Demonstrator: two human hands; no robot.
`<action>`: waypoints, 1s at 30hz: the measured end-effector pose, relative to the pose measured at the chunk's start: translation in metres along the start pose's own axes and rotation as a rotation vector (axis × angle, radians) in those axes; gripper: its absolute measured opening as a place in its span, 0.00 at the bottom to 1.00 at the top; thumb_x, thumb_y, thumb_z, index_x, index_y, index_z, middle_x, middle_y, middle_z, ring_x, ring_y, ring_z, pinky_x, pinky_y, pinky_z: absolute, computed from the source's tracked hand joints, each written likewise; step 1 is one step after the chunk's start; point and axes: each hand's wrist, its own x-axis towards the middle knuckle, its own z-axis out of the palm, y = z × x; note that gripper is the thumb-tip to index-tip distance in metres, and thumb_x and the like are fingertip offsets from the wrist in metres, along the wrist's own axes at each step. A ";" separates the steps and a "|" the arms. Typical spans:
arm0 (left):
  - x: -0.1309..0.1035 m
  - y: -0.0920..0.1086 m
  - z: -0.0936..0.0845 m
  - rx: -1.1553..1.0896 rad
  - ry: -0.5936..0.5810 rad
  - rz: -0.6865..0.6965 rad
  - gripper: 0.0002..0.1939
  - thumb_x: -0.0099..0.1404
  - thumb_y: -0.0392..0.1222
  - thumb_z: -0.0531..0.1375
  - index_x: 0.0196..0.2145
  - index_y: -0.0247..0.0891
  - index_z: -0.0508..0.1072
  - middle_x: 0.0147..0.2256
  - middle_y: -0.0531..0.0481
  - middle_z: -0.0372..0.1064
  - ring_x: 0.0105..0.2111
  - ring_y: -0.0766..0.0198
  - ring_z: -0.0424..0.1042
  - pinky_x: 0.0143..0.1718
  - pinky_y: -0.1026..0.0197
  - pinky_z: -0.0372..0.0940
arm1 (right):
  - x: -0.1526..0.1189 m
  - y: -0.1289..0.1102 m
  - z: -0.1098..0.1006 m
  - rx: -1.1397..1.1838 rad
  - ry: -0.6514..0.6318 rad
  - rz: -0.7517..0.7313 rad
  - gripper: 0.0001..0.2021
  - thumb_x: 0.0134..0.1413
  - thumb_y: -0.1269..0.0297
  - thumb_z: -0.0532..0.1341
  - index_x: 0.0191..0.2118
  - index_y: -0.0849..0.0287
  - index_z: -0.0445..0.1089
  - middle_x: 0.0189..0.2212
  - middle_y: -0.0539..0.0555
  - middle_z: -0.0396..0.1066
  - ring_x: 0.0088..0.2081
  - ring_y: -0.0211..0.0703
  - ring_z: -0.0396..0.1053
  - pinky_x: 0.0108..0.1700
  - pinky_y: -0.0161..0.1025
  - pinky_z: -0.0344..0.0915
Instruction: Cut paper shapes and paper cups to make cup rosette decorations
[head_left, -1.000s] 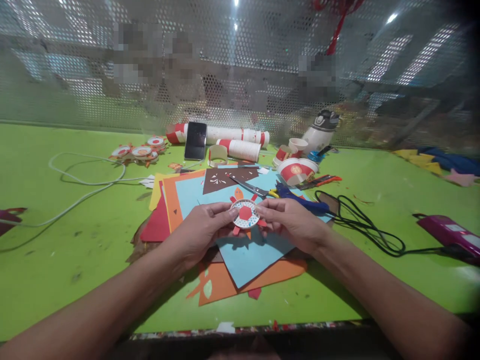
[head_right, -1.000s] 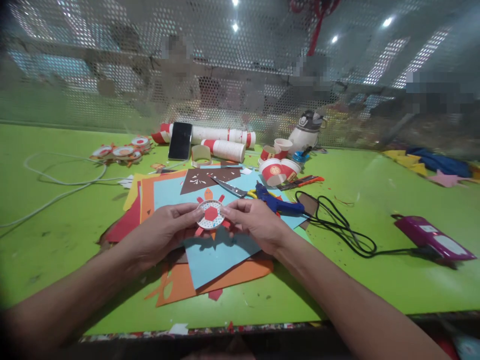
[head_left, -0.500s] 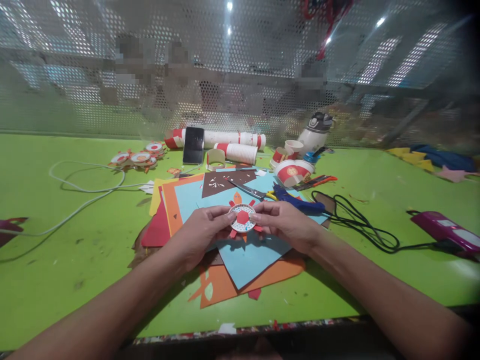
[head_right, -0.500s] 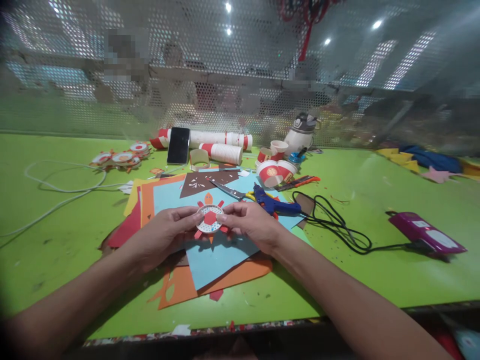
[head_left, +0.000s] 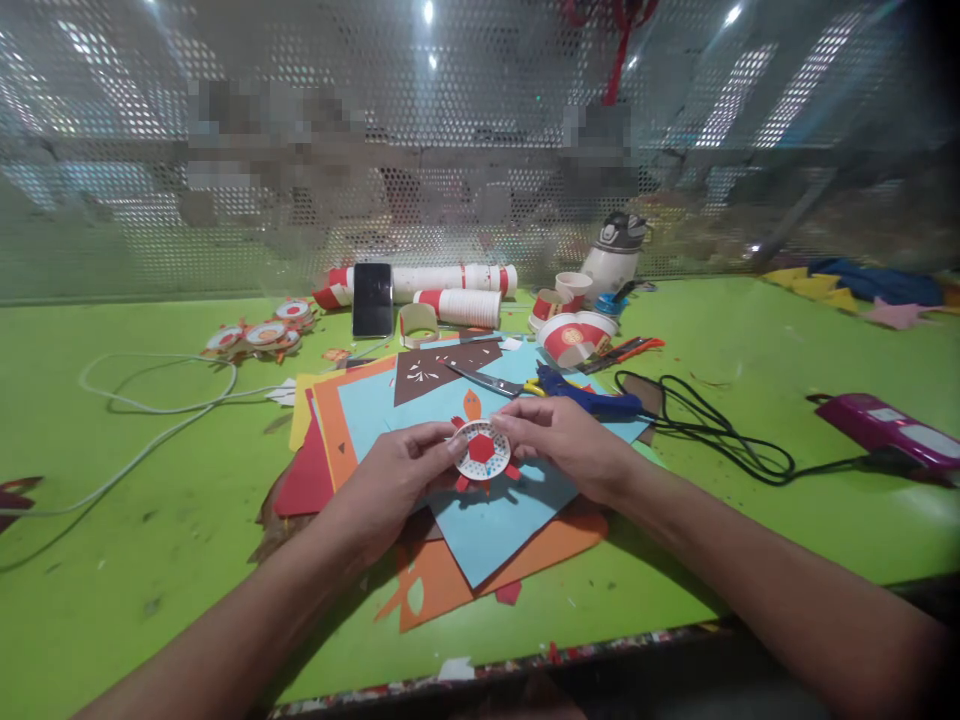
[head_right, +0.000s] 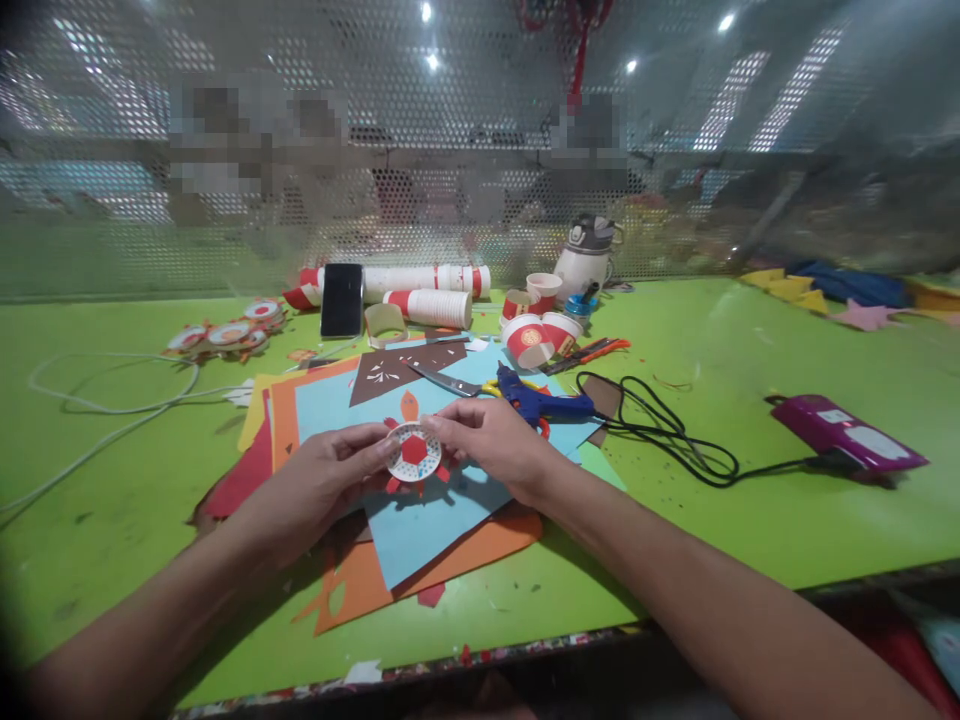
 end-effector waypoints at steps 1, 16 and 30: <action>0.000 0.000 0.000 0.003 -0.003 0.008 0.16 0.58 0.46 0.63 0.42 0.35 0.74 0.36 0.44 0.74 0.33 0.63 0.72 0.40 0.58 0.66 | 0.000 0.001 0.000 0.025 -0.008 -0.002 0.14 0.48 0.53 0.65 0.29 0.61 0.71 0.22 0.48 0.68 0.24 0.32 0.62 0.30 0.34 0.59; -0.002 -0.002 0.000 0.061 0.006 0.050 0.18 0.56 0.47 0.64 0.43 0.38 0.75 0.38 0.45 0.73 0.34 0.63 0.70 0.37 0.63 0.64 | -0.001 -0.001 0.001 0.337 -0.052 0.109 0.09 0.45 0.63 0.68 0.26 0.62 0.70 0.24 0.48 0.68 0.25 0.31 0.63 0.28 0.31 0.59; 0.001 -0.001 -0.002 0.000 0.015 0.094 0.16 0.56 0.48 0.64 0.40 0.37 0.76 0.35 0.46 0.73 0.33 0.63 0.71 0.37 0.63 0.65 | -0.004 -0.005 0.005 0.190 -0.036 -0.021 0.19 0.54 0.47 0.57 0.30 0.60 0.72 0.28 0.53 0.69 0.29 0.37 0.64 0.33 0.36 0.61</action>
